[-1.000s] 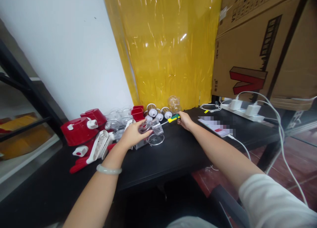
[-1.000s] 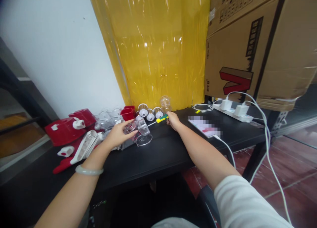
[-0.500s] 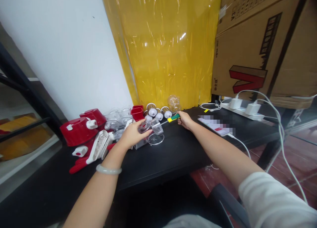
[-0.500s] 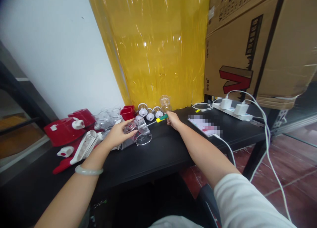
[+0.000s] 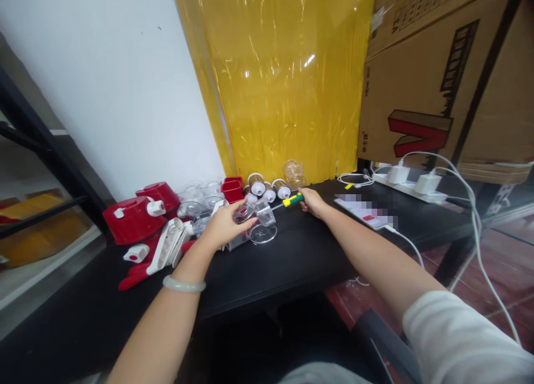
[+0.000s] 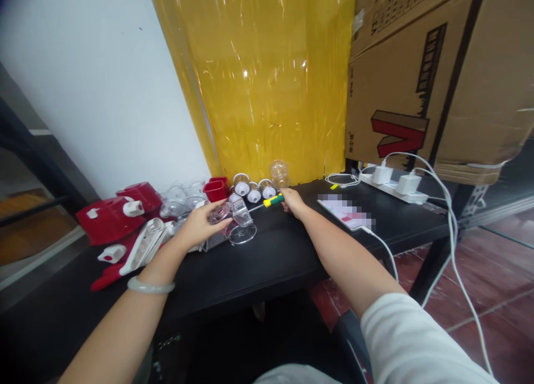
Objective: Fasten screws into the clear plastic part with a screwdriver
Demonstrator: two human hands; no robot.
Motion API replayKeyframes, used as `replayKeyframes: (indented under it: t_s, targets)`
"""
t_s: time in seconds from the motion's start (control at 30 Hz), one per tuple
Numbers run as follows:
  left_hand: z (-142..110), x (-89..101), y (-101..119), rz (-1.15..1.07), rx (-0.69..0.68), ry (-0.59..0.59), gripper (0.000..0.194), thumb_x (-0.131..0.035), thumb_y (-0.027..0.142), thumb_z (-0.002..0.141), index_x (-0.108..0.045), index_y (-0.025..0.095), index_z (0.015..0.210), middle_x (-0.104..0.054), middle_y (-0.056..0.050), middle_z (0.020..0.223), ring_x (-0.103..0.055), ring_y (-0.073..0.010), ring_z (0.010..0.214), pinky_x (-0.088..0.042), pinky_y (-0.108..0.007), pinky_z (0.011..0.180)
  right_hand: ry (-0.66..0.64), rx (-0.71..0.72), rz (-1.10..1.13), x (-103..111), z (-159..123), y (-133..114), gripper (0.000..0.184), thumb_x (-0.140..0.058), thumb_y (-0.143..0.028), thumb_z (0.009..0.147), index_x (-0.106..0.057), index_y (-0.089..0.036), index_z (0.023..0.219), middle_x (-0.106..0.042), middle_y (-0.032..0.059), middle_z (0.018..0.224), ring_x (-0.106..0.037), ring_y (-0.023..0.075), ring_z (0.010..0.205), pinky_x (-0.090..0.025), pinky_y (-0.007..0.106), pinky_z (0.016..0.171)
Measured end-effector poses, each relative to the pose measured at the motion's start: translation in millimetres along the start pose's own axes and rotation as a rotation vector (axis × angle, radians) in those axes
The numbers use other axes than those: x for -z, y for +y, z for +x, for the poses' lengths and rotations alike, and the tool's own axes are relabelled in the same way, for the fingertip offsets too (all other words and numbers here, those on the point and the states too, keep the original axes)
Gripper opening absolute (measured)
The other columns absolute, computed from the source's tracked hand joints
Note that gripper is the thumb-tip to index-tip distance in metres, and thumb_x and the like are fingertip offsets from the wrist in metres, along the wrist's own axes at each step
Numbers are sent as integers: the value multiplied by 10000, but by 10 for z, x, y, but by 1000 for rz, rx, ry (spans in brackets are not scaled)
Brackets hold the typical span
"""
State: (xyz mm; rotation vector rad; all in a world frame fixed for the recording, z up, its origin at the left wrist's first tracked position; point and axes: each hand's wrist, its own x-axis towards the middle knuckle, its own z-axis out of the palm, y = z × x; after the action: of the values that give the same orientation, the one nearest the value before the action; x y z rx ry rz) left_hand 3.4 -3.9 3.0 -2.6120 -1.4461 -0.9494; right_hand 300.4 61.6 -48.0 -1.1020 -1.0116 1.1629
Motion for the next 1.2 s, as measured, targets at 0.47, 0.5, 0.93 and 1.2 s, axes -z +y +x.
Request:
replayKeyframes:
  t_s: [0.47,0.5,0.93,1.2]
  targets:
    - [-4,6,-1,-14,-9,7,739,-675,608,774,-589,179,1370,-684,-121,1272,-649,-325,1149,-493,-439,1010,59,36,-135,17,6,-16,311,-511,-441,949,-490,-206,747,-398,-55,389,-329,93,306,-261,207,352]
    - [-5,7,0,-15,-7,7,737,-677,606,773,-591,179,1368,-684,-120,1271,-649,-326,1147,-493,-440,1010,43,35,-124,19,11,-7,289,-505,-416,954,-488,-208,754,-383,-65,384,-305,87,302,-247,204,351]
    - [-10,-1,20,-53,-26,48,761,-717,593,743,-597,161,1358,-697,-131,1237,-675,-304,1081,-518,-429,976,49,-31,114,-40,36,-64,244,-415,-332,957,-480,-206,759,-409,-48,402,-369,109,334,-305,214,369]
    - [-18,-68,3,-157,-59,82,760,-757,544,728,-589,159,1361,-697,-140,1228,-692,-289,1046,-535,-423,959,108,148,-44,35,30,-78,292,-474,-337,967,-438,-220,702,-377,-73,358,-314,86,279,-264,210,332]
